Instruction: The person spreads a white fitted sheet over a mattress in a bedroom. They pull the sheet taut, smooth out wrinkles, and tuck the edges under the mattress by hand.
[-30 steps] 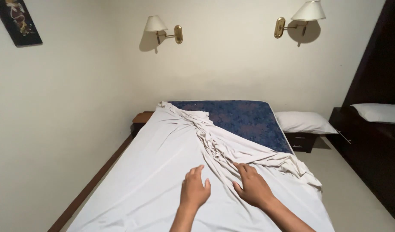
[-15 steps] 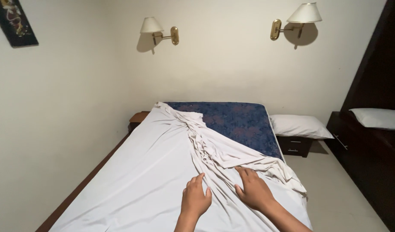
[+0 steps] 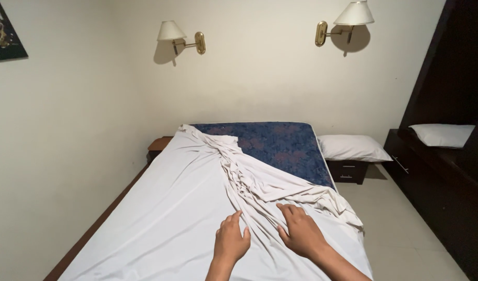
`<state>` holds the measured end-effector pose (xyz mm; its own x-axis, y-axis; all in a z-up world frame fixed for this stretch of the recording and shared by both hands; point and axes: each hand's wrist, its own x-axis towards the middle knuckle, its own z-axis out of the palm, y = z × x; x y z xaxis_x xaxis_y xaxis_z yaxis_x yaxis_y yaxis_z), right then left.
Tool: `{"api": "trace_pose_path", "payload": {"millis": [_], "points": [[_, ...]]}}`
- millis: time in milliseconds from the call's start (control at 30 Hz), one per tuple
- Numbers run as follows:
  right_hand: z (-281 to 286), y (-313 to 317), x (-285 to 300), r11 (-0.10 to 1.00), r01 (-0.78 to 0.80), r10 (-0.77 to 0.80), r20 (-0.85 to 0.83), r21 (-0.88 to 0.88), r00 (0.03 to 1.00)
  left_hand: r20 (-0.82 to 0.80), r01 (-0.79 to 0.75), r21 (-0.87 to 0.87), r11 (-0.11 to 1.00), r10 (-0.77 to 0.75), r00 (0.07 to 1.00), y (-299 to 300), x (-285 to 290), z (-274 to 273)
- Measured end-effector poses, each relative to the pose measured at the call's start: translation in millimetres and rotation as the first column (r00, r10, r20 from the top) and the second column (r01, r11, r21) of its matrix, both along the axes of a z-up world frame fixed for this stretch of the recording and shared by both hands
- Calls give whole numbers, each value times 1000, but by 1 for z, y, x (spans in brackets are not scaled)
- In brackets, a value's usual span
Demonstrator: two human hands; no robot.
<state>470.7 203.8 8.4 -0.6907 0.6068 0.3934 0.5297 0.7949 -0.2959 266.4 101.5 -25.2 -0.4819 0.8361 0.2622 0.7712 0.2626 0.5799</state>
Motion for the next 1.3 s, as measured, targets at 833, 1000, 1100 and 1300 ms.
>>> {"api": "trace_pose_path", "payload": {"millis": [833,1000,1100,1300], "points": [[3,113,76,975,-218,218,4,49,976,63,-179,-7,984,179,982,73,117,-16],[-14,119,75,962,-250,256,-44,109,966,28,-196,-14,981,196,980,64,117,-10],[-19,114,73,963,-251,256,-44,99,966,29,-209,-14,978,210,977,57,112,-13],[-11,92,74,967,-242,246,-47,74,968,56,-211,-18,977,211,976,53,112,-15]]}}
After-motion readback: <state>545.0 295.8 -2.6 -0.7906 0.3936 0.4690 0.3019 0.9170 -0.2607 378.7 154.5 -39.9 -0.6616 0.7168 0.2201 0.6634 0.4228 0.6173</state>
